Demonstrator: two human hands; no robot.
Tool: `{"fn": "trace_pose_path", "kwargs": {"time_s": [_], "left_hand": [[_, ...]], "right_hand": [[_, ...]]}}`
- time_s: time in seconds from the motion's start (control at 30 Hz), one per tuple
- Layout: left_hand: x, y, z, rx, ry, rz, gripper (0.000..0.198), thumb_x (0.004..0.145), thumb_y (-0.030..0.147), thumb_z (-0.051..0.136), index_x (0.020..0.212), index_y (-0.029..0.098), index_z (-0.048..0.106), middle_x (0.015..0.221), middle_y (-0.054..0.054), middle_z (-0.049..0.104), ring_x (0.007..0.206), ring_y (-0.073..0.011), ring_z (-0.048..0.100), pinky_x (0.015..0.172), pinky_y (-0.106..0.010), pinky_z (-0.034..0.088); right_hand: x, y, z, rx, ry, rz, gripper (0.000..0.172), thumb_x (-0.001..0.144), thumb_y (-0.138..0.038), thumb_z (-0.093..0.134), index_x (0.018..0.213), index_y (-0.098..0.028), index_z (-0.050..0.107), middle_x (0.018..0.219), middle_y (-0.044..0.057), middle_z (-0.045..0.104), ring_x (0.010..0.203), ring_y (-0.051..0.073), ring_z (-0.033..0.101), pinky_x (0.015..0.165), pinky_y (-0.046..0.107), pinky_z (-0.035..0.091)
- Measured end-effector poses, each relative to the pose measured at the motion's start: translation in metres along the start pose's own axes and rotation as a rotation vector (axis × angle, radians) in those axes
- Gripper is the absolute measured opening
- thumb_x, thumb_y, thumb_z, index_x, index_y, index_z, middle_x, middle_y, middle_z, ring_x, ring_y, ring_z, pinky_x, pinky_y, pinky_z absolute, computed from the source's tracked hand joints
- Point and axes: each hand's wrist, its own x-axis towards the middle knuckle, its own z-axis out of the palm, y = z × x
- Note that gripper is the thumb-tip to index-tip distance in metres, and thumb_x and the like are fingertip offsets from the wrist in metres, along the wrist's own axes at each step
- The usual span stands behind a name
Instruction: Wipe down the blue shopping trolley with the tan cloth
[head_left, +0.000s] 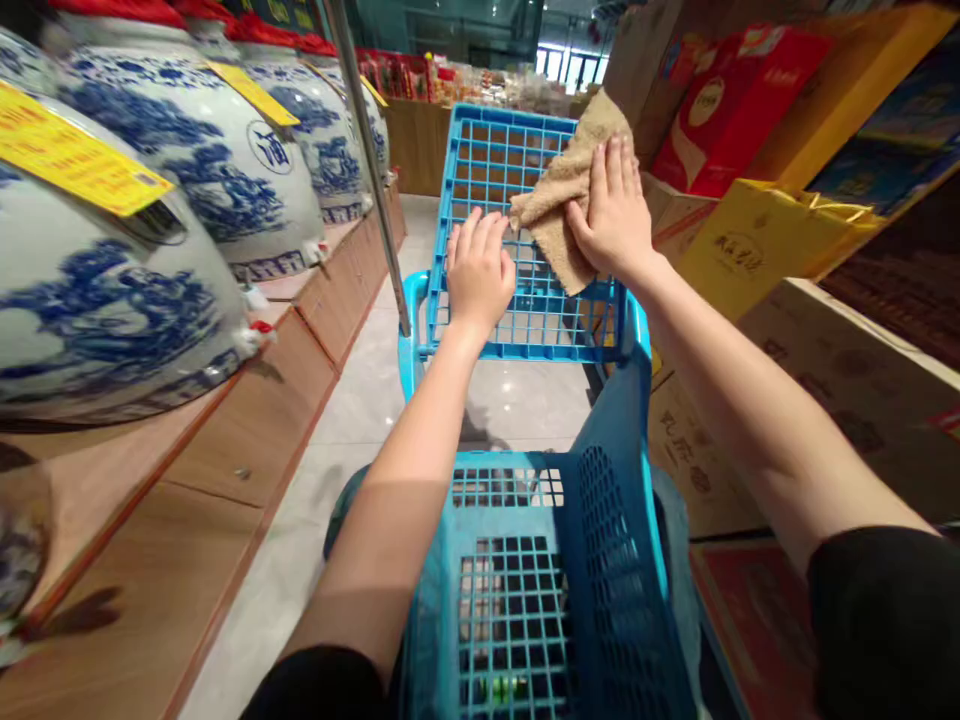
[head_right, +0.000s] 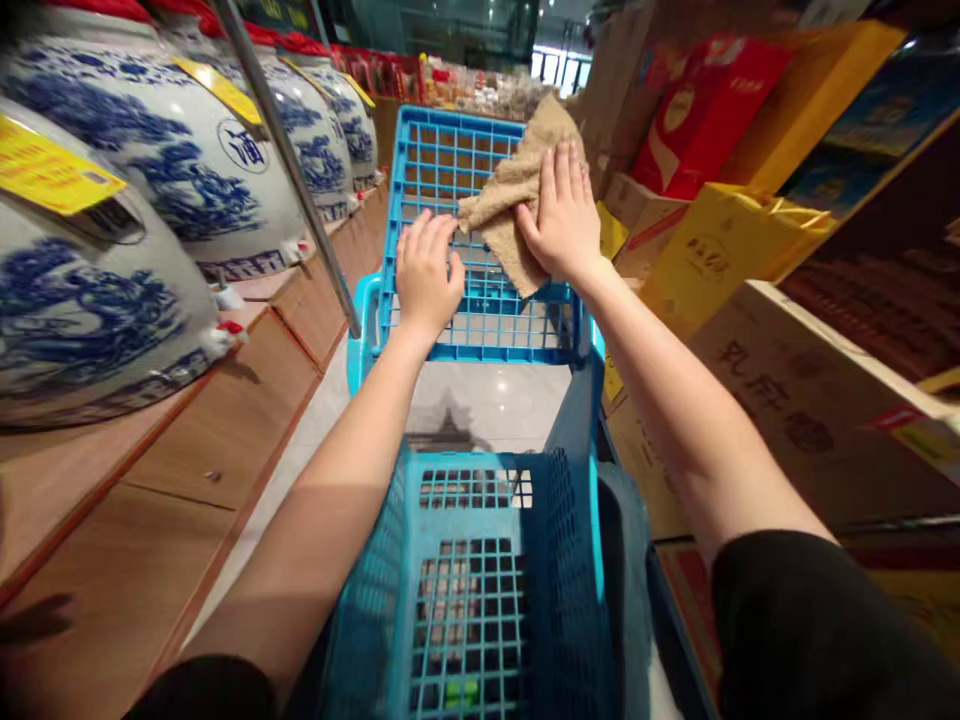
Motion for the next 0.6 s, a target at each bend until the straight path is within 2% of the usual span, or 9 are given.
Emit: {"fn": "trace_pose_path", "kwargs": {"time_s": [0.1, 0.2, 0.27, 0.4, 0.5, 0.6], "left_hand": [[0.000, -0.006, 0.002, -0.017, 0.035, 0.031, 0.052, 0.096, 0.017, 0.044, 0.144, 0.022, 0.064, 0.156, -0.008, 0.062, 0.155, -0.0308, 0.046, 0.136, -0.056, 0.026], [0.002, -0.014, 0.003, -0.035, 0.062, 0.067, 0.051, 0.097, 0.016, 0.043, 0.142, 0.027, 0.064, 0.153, -0.005, 0.064, 0.153, -0.0293, 0.049, 0.135, -0.056, 0.029], [0.003, -0.019, 0.003, -0.041, 0.057, 0.080, 0.050, 0.098, 0.016, 0.042, 0.141, 0.027, 0.065, 0.153, -0.005, 0.065, 0.152, -0.0292, 0.050, 0.134, -0.056, 0.031], [0.006, -0.025, 0.005, -0.073, 0.035, 0.089, 0.051, 0.097, 0.015, 0.042, 0.141, 0.026, 0.066, 0.153, -0.006, 0.064, 0.153, -0.0303, 0.049, 0.134, -0.056, 0.031], [0.007, -0.026, 0.010, -0.127, 0.071, 0.112, 0.051, 0.096, 0.015, 0.044, 0.140, 0.027, 0.067, 0.152, -0.005, 0.066, 0.151, -0.0306, 0.050, 0.133, -0.058, 0.031], [0.007, -0.027, 0.014, -0.156, 0.110, 0.129, 0.049, 0.096, 0.016, 0.045, 0.137, 0.027, 0.068, 0.149, -0.004, 0.068, 0.149, -0.0295, 0.053, 0.132, -0.057, 0.034]], "right_hand": [[0.026, 0.001, 0.000, 0.014, 0.031, -0.062, 0.088, 0.086, -0.071, 0.031, 0.167, -0.041, 0.024, 0.174, -0.024, 0.020, 0.167, 0.012, -0.019, 0.140, 0.046, -0.008], [0.025, 0.000, 0.000, -0.013, 0.023, -0.100, 0.081, 0.089, -0.064, 0.033, 0.168, -0.045, 0.023, 0.173, -0.025, 0.024, 0.168, 0.013, -0.014, 0.141, 0.048, -0.004], [0.007, -0.001, -0.001, -0.044, -0.003, -0.109, 0.081, 0.092, -0.054, 0.035, 0.170, -0.039, 0.022, 0.175, -0.019, 0.023, 0.170, 0.020, -0.005, 0.141, 0.056, 0.000], [-0.046, -0.004, -0.008, -0.070, -0.066, -0.153, 0.081, 0.091, -0.039, 0.043, 0.170, -0.022, 0.030, 0.179, -0.001, 0.021, 0.169, 0.033, 0.008, 0.138, 0.068, 0.010], [-0.080, -0.003, -0.018, -0.059, -0.111, -0.214, 0.084, 0.085, -0.031, 0.051, 0.166, -0.018, 0.036, 0.179, 0.005, 0.025, 0.168, 0.036, 0.017, 0.137, 0.068, 0.017], [-0.097, 0.001, -0.026, -0.015, -0.117, -0.213, 0.083, 0.083, -0.027, 0.053, 0.164, -0.021, 0.039, 0.177, 0.007, 0.031, 0.165, 0.036, 0.027, 0.136, 0.067, 0.023]]}}
